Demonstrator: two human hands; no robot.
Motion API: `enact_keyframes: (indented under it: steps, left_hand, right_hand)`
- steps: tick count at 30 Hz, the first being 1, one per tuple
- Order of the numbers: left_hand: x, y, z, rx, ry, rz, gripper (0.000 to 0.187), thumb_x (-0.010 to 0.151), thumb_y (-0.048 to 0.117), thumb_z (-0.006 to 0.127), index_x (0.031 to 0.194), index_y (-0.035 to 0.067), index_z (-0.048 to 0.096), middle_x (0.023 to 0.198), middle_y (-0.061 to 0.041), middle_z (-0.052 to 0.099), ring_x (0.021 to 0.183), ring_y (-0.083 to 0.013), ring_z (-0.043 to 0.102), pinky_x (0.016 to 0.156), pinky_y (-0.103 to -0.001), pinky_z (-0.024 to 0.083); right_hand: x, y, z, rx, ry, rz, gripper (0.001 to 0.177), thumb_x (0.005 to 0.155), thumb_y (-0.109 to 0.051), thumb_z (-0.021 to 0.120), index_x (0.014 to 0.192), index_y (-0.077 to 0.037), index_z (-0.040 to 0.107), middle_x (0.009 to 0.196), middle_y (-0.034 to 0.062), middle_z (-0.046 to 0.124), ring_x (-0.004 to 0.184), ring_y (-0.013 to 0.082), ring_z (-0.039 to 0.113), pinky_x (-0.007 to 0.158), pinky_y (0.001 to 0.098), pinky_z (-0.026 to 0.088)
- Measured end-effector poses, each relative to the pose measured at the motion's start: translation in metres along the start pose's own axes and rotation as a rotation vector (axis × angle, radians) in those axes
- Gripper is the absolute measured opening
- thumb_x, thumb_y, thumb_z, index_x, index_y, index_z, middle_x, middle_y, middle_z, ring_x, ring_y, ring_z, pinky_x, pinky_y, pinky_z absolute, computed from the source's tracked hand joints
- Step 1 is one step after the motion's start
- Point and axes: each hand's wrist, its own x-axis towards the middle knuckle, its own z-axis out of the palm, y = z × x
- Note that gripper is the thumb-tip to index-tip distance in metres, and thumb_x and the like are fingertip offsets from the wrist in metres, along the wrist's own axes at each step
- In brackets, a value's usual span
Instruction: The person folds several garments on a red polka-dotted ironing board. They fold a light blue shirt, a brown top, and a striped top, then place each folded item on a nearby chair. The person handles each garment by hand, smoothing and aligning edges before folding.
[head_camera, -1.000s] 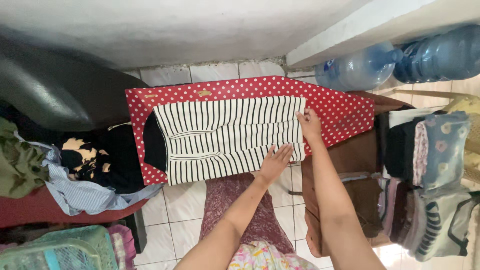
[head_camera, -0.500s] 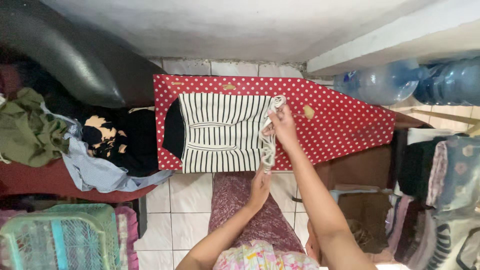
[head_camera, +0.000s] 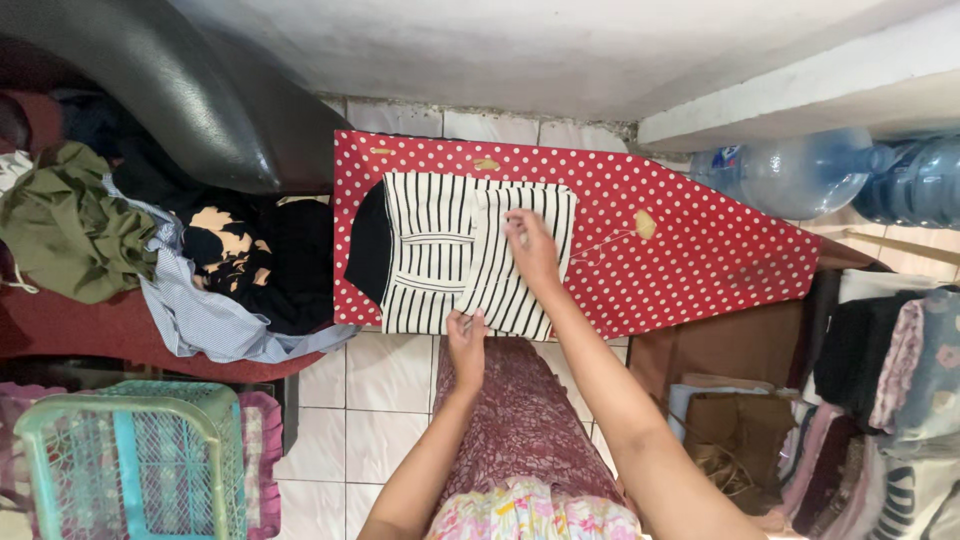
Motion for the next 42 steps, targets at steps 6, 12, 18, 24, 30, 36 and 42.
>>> enact_keyframes:
  steps: [6, 12, 18, 24, 30, 36, 42]
  left_hand:
    - [0.011, 0.001, 0.003, 0.043, 0.004, -0.034, 0.038, 0.102, 0.021, 0.061, 0.130, -0.002, 0.050, 0.113, -0.011, 0.066, 0.094, -0.0147, 0.065, 0.078, -0.032, 0.057]
    - [-0.001, -0.001, -0.015, 0.189, -0.036, -0.147, 0.038, 0.103, 0.025, 0.057, 0.132, 0.002, 0.050, 0.102, -0.015, 0.070, 0.089, -0.0202, 0.071, 0.078, -0.032, 0.057]
    - [-0.017, 0.046, -0.016, 0.781, 0.063, 0.206, 0.039, 0.103, 0.023, 0.061, 0.134, 0.003, 0.050, 0.119, -0.021, 0.059, 0.108, -0.0318, 0.059, 0.092, -0.041, 0.049]
    - [-0.011, 0.085, 0.011, 1.213, -0.202, 0.680, 0.049, 0.097, 0.022, 0.066, 0.141, 0.006, 0.052, 0.146, -0.017, 0.050, 0.131, -0.0369, 0.046, 0.105, -0.051, 0.037]
    - [-0.009, 0.113, 0.039, 1.301, -0.222, 0.539, 0.056, 0.094, 0.026, 0.071, 0.144, 0.011, 0.052, 0.151, -0.013, 0.045, 0.133, -0.0337, 0.045, 0.110, -0.050, 0.035]
    - [-0.013, 0.132, 0.058, 0.646, -0.514, 0.762, 0.084, 0.079, 0.012, 0.076, 0.150, -0.002, 0.034, 0.155, -0.022, 0.034, 0.143, -0.0368, 0.034, 0.116, -0.048, 0.030]
    - [0.012, 0.129, 0.030, 0.483, -0.476, 0.269, 0.029, 0.094, 0.000, 0.061, 0.121, 0.005, 0.071, 0.114, -0.010, 0.074, 0.106, -0.0190, 0.070, 0.093, -0.031, 0.058]
  right_hand:
    - [0.039, -0.008, -0.023, -0.402, 0.111, -0.236, 0.041, 0.080, -0.020, 0.079, 0.119, -0.014, 0.070, 0.122, 0.0078, 0.065, 0.125, 0.0304, 0.050, 0.102, 0.0488, 0.037]
    - [0.057, 0.002, -0.028, -0.254, -0.097, -0.198, 0.028, 0.088, -0.016, 0.075, 0.115, -0.016, 0.074, 0.122, 0.0043, 0.066, 0.124, 0.0270, 0.054, 0.104, 0.0472, 0.040]
    - [0.017, 0.049, -0.113, -0.372, 0.225, -0.064, 0.065, 0.074, 0.018, 0.056, 0.130, -0.013, 0.068, 0.144, 0.0150, 0.054, 0.127, 0.0336, 0.056, 0.104, 0.0424, 0.048]
    - [-0.036, 0.102, -0.141, -0.458, 0.248, -0.202, 0.020, 0.091, -0.004, 0.074, 0.110, -0.010, 0.074, 0.129, 0.0106, 0.066, 0.117, 0.0310, 0.063, 0.095, 0.0399, 0.054]
    - [-0.036, 0.089, -0.125, -0.061, 0.256, 0.049, 0.006, 0.098, -0.009, 0.072, 0.103, -0.005, 0.075, 0.100, 0.0080, 0.075, 0.090, 0.0206, 0.071, 0.081, 0.0328, 0.057]
    - [-0.089, -0.025, -0.058, 0.629, -0.057, 0.242, 0.010, 0.095, -0.005, 0.069, 0.101, 0.000, 0.076, 0.090, 0.0061, 0.077, 0.078, 0.0111, 0.071, 0.073, 0.0267, 0.061]
    - [-0.103, -0.069, -0.024, 0.644, -0.179, 0.108, 0.014, 0.096, -0.009, 0.069, 0.107, -0.002, 0.074, 0.099, 0.0061, 0.074, 0.086, 0.0109, 0.071, 0.079, 0.0255, 0.060]
